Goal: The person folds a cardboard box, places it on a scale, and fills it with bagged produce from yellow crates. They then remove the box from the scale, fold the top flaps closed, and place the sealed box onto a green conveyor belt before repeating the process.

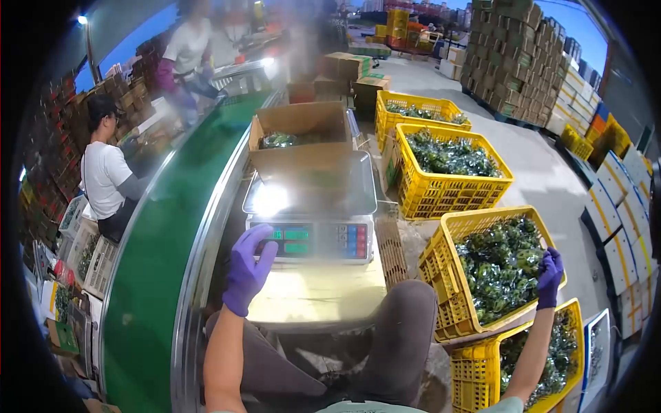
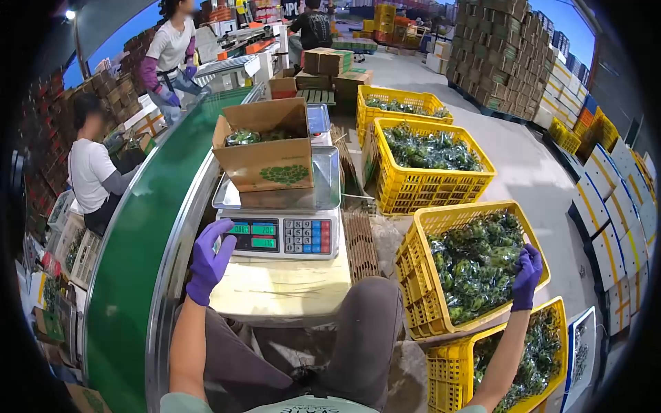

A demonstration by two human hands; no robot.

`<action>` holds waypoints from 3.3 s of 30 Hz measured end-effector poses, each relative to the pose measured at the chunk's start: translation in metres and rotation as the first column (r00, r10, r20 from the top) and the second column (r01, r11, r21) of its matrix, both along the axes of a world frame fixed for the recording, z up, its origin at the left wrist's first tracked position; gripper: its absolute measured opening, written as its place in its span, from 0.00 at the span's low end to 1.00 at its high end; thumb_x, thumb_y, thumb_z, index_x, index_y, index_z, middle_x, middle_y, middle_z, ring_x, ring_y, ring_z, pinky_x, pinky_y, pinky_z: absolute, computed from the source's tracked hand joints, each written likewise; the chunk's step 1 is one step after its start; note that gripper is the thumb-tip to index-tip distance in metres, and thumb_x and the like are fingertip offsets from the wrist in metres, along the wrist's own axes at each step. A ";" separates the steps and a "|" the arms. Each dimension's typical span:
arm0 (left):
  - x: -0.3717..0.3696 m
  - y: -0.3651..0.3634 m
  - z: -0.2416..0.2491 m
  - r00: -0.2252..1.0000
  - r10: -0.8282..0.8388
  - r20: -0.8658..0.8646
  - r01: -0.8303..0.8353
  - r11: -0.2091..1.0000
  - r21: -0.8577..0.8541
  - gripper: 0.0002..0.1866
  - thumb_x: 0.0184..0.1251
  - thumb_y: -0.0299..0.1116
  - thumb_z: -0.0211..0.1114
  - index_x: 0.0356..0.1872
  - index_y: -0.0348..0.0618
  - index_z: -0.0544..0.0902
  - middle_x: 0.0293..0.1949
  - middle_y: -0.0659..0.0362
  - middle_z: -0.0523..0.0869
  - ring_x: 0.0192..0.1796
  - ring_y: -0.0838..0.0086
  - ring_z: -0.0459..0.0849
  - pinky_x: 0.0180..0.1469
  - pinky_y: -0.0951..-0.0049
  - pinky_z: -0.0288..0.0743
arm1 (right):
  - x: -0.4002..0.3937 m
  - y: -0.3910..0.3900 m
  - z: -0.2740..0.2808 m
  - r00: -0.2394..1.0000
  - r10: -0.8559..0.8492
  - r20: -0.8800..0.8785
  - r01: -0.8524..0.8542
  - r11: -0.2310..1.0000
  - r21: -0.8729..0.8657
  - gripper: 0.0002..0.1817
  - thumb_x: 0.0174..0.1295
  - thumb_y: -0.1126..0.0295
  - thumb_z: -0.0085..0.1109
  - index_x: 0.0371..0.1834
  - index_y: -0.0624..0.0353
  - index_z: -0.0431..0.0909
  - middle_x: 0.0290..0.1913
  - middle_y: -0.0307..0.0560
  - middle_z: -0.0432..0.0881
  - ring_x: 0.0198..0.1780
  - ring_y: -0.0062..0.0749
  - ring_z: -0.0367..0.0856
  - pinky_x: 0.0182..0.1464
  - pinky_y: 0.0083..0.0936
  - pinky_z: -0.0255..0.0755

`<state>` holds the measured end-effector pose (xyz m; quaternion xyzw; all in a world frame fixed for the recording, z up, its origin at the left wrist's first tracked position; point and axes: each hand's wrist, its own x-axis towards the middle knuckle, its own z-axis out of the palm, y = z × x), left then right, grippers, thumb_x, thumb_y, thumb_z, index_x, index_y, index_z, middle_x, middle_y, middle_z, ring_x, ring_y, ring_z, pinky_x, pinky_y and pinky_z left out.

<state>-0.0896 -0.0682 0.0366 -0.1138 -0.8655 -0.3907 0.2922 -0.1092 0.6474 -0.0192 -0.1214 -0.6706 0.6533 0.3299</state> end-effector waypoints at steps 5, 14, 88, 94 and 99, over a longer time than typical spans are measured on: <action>0.003 0.003 0.001 1.000 -0.010 0.018 0.009 0.999 0.046 0.15 0.64 0.28 0.63 0.49 0.33 0.81 0.51 0.47 0.83 0.50 0.61 0.83 0.51 0.68 0.77 | -0.008 -0.012 -0.006 0.999 0.033 -0.005 -0.033 0.999 -0.031 0.14 0.66 0.78 0.50 0.53 0.60 0.76 0.32 0.29 0.75 0.24 0.10 0.66 0.24 0.08 0.61; 0.000 0.002 -0.008 0.999 -0.041 0.016 0.040 0.996 0.077 0.15 0.63 0.28 0.64 0.49 0.33 0.81 0.49 0.46 0.84 0.53 0.56 0.82 0.55 0.64 0.76 | -0.009 -0.009 -0.043 1.000 -0.001 0.022 0.002 0.997 -0.072 0.07 0.66 0.76 0.55 0.46 0.57 0.76 0.25 0.28 0.70 0.20 0.10 0.62 0.19 0.10 0.56; 0.008 -0.021 0.004 0.999 0.030 0.029 -0.032 0.997 0.065 0.17 0.65 0.25 0.62 0.54 0.30 0.79 0.53 0.48 0.82 0.56 0.66 0.81 0.60 0.70 0.73 | 0.295 0.009 -0.164 0.050 -0.795 0.604 0.108 0.606 0.788 0.38 0.69 0.49 0.47 0.76 0.59 0.53 0.75 0.53 0.58 0.74 0.40 0.59 0.74 0.40 0.48; 0.009 -0.017 0.009 1.000 0.007 0.011 -0.007 0.999 0.049 0.16 0.64 0.25 0.62 0.52 0.30 0.79 0.52 0.46 0.82 0.56 0.63 0.81 0.61 0.69 0.72 | 0.305 0.053 -0.177 0.478 -0.816 0.326 0.689 0.578 0.436 0.38 0.70 0.44 0.39 0.76 0.56 0.54 0.77 0.48 0.57 0.76 0.36 0.55 0.75 0.39 0.43; 0.021 -0.003 0.023 0.999 0.025 0.046 -0.030 0.994 0.109 0.16 0.64 0.24 0.60 0.52 0.30 0.80 0.52 0.47 0.83 0.55 0.62 0.81 0.60 0.67 0.72 | 0.289 0.080 -0.164 0.876 -0.283 0.390 0.462 0.722 -0.515 0.39 0.70 0.39 0.32 0.77 0.54 0.54 0.78 0.43 0.56 0.77 0.33 0.52 0.76 0.37 0.38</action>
